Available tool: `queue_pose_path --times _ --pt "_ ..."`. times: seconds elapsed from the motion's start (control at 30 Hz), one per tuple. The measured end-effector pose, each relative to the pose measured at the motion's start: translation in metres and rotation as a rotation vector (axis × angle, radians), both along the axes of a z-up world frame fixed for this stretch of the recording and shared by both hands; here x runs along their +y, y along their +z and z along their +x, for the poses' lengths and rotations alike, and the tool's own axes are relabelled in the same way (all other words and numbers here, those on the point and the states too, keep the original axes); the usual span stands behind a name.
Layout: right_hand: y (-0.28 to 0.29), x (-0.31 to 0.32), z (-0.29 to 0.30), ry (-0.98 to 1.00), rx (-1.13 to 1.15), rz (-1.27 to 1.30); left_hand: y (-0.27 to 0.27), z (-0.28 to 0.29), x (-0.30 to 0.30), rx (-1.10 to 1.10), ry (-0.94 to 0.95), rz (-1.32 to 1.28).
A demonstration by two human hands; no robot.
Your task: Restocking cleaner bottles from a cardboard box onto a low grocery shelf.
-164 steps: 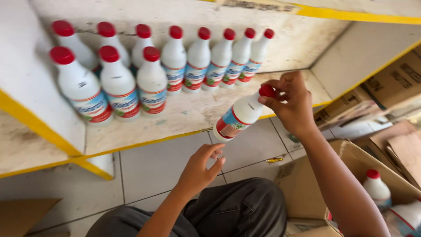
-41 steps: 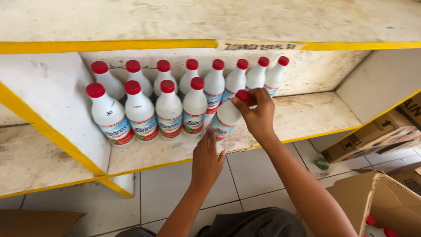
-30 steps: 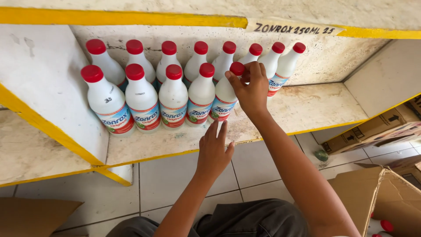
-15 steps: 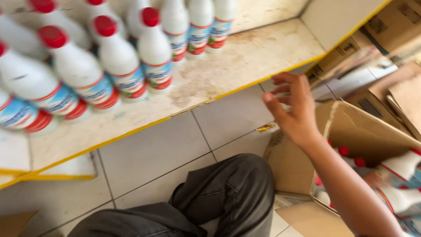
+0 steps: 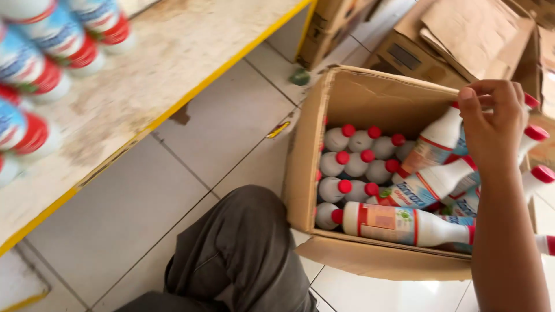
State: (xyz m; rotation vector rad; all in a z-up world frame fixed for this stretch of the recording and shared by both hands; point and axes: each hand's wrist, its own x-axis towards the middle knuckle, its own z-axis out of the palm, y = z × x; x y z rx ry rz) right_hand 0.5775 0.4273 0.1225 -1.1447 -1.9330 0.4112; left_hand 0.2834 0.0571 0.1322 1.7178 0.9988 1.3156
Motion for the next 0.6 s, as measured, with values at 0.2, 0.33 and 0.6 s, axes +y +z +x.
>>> queue_pose_path --times 0.2,0.33,0.6 --pt "-0.052 0.068 0.093 -0.130 -0.458 -0.035 0.016 0.060 0.153 0.024 -0.214 0.014" --pt "-0.067 0.080 0.084 -0.163 -0.456 -0.282 -0.053 0.135 0.268 0.567 -0.053 -0.188" --pt "-0.100 0.097 0.082 -0.202 -0.337 -0.172 -0.167 0.184 0.329 1.108 -0.034 -0.186"
